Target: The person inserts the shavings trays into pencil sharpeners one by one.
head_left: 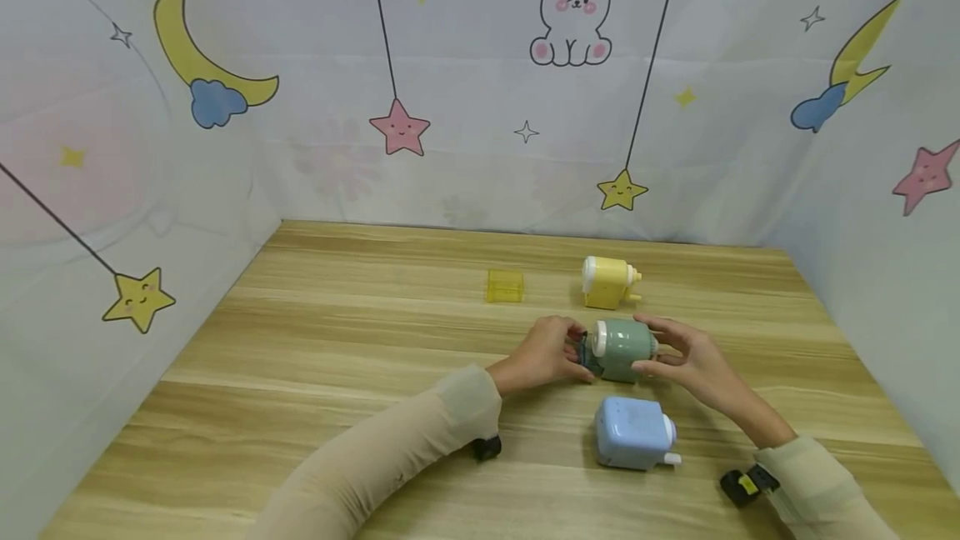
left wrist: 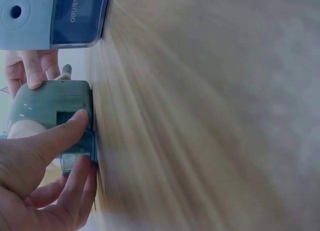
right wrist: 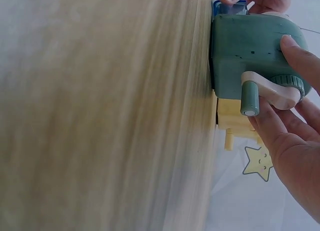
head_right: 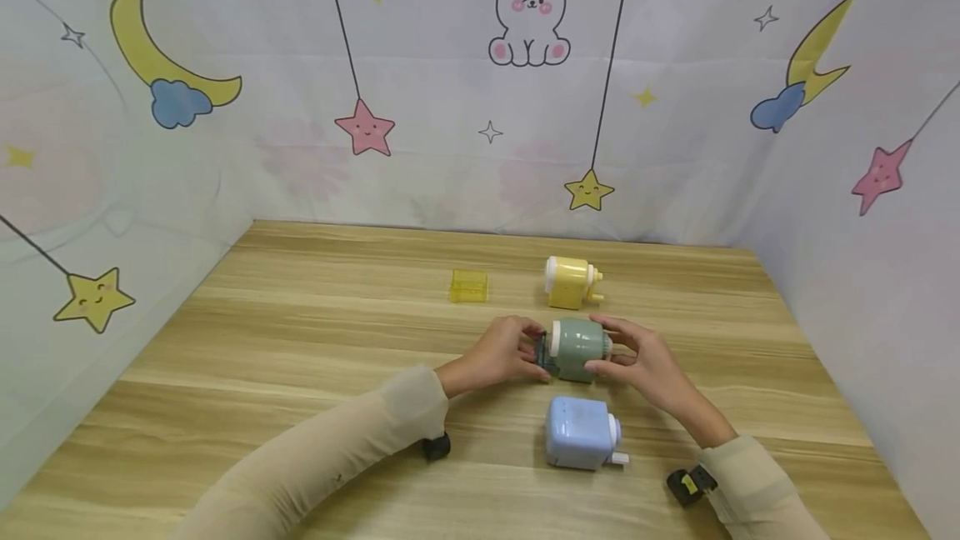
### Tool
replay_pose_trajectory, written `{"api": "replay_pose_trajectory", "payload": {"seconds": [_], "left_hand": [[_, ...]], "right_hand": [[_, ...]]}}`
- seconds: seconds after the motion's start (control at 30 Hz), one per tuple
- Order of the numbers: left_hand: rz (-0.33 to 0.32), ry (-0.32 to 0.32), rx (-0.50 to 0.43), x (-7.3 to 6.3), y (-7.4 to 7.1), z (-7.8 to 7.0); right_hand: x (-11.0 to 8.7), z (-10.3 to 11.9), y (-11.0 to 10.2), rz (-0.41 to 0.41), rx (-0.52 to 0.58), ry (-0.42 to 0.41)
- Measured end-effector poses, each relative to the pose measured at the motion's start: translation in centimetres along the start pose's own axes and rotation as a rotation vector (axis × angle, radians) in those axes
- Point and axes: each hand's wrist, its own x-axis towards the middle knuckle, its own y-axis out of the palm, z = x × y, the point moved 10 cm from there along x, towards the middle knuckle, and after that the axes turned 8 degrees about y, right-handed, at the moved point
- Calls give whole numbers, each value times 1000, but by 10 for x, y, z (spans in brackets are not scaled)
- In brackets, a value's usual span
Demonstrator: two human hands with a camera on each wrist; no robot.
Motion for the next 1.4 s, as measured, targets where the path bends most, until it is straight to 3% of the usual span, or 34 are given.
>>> {"api": "replay_pose_trajectory", "payload": {"seconds": [1.4], "left_hand": [[24, 49, 38, 13, 14, -9]], "right_hand": [[0, 2, -2, -22, -44, -23]]}}
